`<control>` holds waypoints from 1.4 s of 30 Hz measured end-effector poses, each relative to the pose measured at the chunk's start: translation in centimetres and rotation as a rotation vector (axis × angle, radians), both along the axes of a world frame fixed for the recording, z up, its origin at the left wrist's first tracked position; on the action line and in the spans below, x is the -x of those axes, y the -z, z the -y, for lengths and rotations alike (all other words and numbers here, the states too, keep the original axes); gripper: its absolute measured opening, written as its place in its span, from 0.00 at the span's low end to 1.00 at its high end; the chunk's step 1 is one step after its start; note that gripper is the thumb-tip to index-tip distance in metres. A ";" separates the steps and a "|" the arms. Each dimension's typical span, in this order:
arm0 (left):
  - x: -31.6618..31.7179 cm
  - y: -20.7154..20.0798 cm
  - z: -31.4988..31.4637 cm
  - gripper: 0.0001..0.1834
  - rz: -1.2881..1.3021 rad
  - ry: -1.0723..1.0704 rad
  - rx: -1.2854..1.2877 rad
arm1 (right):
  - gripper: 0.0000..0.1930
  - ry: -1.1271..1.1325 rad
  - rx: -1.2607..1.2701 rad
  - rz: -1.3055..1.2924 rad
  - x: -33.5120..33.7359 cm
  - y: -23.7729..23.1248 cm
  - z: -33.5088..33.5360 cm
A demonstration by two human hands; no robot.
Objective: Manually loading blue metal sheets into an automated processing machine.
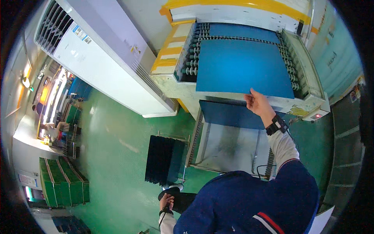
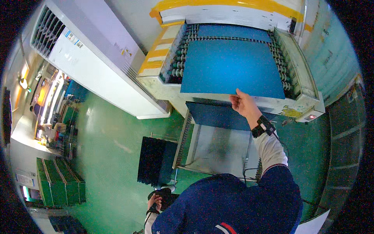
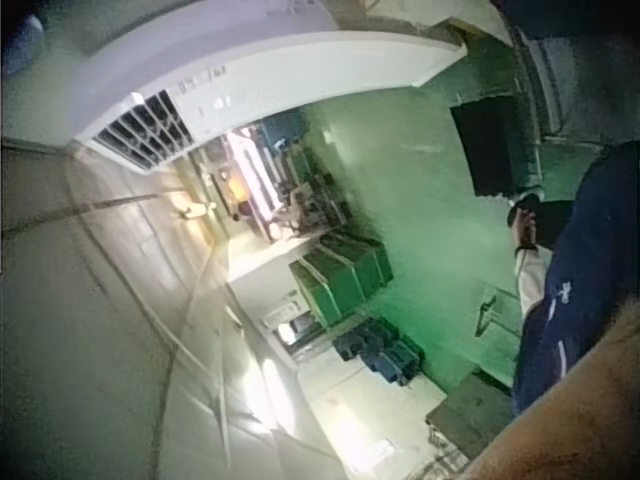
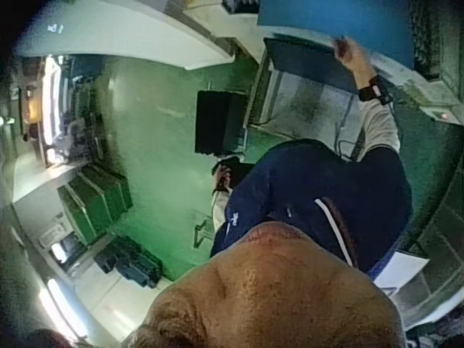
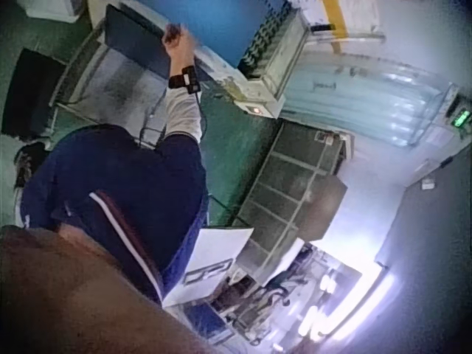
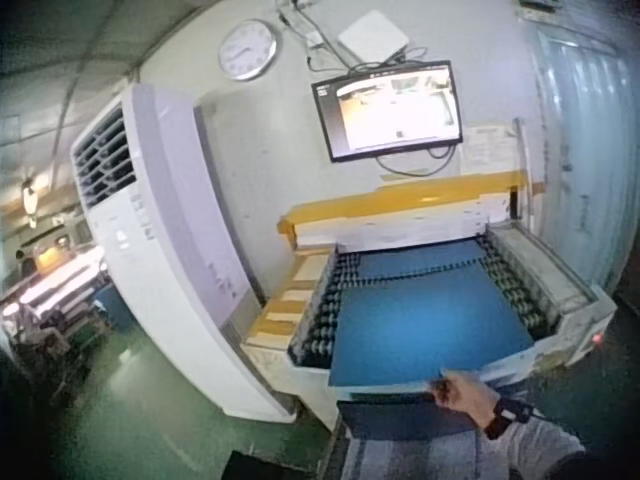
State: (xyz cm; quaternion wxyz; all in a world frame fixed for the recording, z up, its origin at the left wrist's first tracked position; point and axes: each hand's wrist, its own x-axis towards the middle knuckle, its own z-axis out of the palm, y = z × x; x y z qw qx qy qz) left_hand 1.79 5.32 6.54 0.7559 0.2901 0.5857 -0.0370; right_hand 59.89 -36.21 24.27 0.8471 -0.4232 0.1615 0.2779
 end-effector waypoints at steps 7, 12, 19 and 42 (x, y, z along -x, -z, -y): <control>0.0 -0.3 0.4 0.21 -0.014 -0.017 0.000 | 0.19 0.022 0.037 0.012 -0.6 0.1 -0.2; -0.3 -0.3 0.5 0.21 -0.047 0.014 -0.036 | 0.18 0.046 0.000 0.040 -0.7 0.7 0.0; 0.1 -0.2 0.7 0.23 -0.027 0.010 -0.039 | 0.17 -0.085 0.516 0.354 1.4 0.8 -0.5; -1.1 -0.9 1.1 0.22 -0.062 0.022 -0.080 | 0.16 -0.262 1.529 1.345 6.4 2.6 -2.6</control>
